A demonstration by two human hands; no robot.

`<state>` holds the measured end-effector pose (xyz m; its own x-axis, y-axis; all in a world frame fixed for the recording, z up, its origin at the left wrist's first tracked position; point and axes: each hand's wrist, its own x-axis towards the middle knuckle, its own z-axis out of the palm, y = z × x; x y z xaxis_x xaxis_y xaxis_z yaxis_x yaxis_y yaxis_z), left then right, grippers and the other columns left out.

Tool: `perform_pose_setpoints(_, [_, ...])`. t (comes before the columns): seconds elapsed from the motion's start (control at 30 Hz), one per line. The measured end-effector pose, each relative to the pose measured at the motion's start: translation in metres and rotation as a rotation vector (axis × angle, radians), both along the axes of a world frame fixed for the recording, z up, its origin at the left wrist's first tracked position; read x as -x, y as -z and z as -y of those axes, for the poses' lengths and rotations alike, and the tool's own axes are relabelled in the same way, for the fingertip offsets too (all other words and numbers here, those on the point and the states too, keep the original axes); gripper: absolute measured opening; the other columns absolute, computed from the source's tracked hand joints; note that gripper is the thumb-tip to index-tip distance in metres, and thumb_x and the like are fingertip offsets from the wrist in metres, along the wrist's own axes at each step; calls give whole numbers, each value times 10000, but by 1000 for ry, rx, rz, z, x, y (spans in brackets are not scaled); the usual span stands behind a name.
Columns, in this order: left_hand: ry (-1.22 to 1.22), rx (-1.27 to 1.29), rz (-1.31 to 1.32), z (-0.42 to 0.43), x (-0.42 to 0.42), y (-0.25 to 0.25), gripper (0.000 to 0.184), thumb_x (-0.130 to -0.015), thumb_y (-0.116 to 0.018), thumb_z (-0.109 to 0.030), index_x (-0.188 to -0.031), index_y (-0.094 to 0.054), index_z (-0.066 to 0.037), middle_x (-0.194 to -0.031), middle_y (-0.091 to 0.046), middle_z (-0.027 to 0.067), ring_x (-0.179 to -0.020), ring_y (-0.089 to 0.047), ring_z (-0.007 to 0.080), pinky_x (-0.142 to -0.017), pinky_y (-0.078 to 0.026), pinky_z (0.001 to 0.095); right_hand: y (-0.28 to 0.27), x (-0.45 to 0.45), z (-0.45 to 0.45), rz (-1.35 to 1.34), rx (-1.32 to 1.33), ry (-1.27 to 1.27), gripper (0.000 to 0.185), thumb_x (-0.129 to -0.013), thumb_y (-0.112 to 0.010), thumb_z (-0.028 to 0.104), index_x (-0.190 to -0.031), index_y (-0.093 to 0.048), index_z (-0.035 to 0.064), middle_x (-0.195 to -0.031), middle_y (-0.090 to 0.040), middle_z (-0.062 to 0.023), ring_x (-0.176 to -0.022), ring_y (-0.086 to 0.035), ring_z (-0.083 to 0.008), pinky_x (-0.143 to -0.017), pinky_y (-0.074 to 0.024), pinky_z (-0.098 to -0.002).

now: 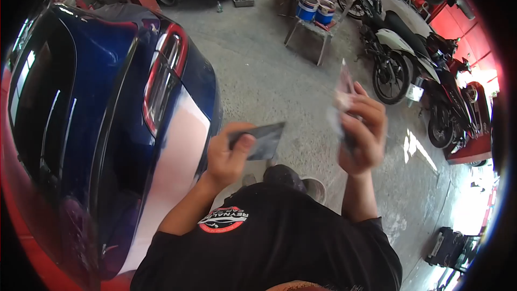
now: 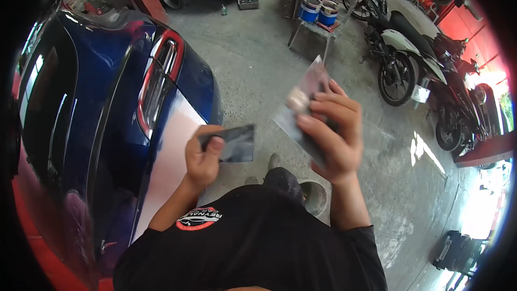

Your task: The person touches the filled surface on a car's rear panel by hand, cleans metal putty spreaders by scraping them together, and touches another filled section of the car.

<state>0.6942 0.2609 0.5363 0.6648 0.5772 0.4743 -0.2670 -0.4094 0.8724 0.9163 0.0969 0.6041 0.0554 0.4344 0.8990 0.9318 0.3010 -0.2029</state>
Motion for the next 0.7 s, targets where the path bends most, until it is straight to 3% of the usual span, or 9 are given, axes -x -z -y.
perform_pose_setpoints(0.1, [12, 619, 196, -53, -27, 20, 170, -1036, -590, -222, -1053, -611, -55, -1064, -699, 54, -954, -650, 129, -808, -506, 274, 15, -44, -20, -543, -233, -316, 570, -840, -771, 189, -1341, -518, 85, -982, -588, -110, -895, -652, -303, -806, -587, -526])
perform_pose_setpoints(0.17, [-23, 705, 242, -78, -58, 5, 272, -1042, -571, -273, -1131, -617, -21, -1076, -692, 78, -953, -669, 151, -843, -544, 313, 32, -77, -37, -1049, -310, -517, 709, -887, -755, 255, -1467, -376, 103, -930, -573, -86, -768, -659, -254, -677, -612, -454])
perform_pose_setpoints(0.23, [-24, 724, 239, -109, -103, 10, 334, -1047, -550, -317, -1173, -613, -13, -1062, -687, 80, -923, -674, 164, -833, -555, 326, 42, -110, -75, -1416, -105, -743, 831, -891, -757, 312, -1523, -259, 103, -881, -563, -55, -604, -596, -157, -533, -547, -366])
perform_pose_setpoints(0.27, [-47, 761, 241, -124, -135, 20, 358, -1047, -543, -342, -1182, -610, -17, -1039, -685, 77, -884, -675, 165, -808, -559, 327, 57, -122, -99, -1580, -34, -791, 707, -958, -660, 353, -1511, -313, 83, -860, -568, -36, -548, -514, -96, -471, -438, -291])
perform_pose_setpoints(0.3, [-62, 792, 243, -151, -195, 28, 381, -1048, -537, -367, -1192, -608, -21, -1016, -682, 73, -845, -675, 167, -783, -563, 328, 80, -151, -140, -1936, 322, -793, 598, -1019, -525, 407, -1489, -370, 71, -855, -569, -46, -517, -456, -91, -454, -367, -254])
perform_pose_setpoints(0.37, [-32, 818, 180, -176, -269, 32, 404, -1037, -551, -404, -1180, -614, -31, -980, -673, 49, -847, -660, 145, -756, -549, 305, 109, -184, -178, -1929, 617, -1013, 571, -1050, -404, 459, -1454, -413, 56, -869, -575, -62, -487, -411, -97, -436, -325, -254])
perform_pose_setpoints(0.47, [-7, 779, 131, -216, -364, 48, 417, -1019, -582, -428, -1166, -619, -39, -968, -668, 24, -862, -638, 115, -750, -530, 281, 112, -241, -225, -2065, 1008, -742, 524, -1036, -412, 562, -1115, -554, 64, -714, -533, -67, -444, -373, -100, -413, -272, -259])
perform_pose_setpoints(0.67, [-1, 668, 93, -267, -470, 76, 430, -990, -620, -455, -1144, -639, -54, -999, -677, 7, -882, -622, 88, -791, -510, 260, 112, -350, -325, -1977, 908, -363, 493, -1013, -436, 607, -995, -561, 130, -602, -464, -25, -416, -354, -105, -386, -236, -269])
perform_pose_setpoints(0.7, [-2, 663, 84, -279, -483, 82, 433, -989, -621, -457, -1145, -639, -53, -1001, -678, 7, -887, -622, 88, -792, -511, 260, 119, -370, -343, -1951, 971, -346, 458, -1028, -445, 560, -1025, -588, 125, -710, -554, -42, -473, -458, -127, -415, -359, -303])
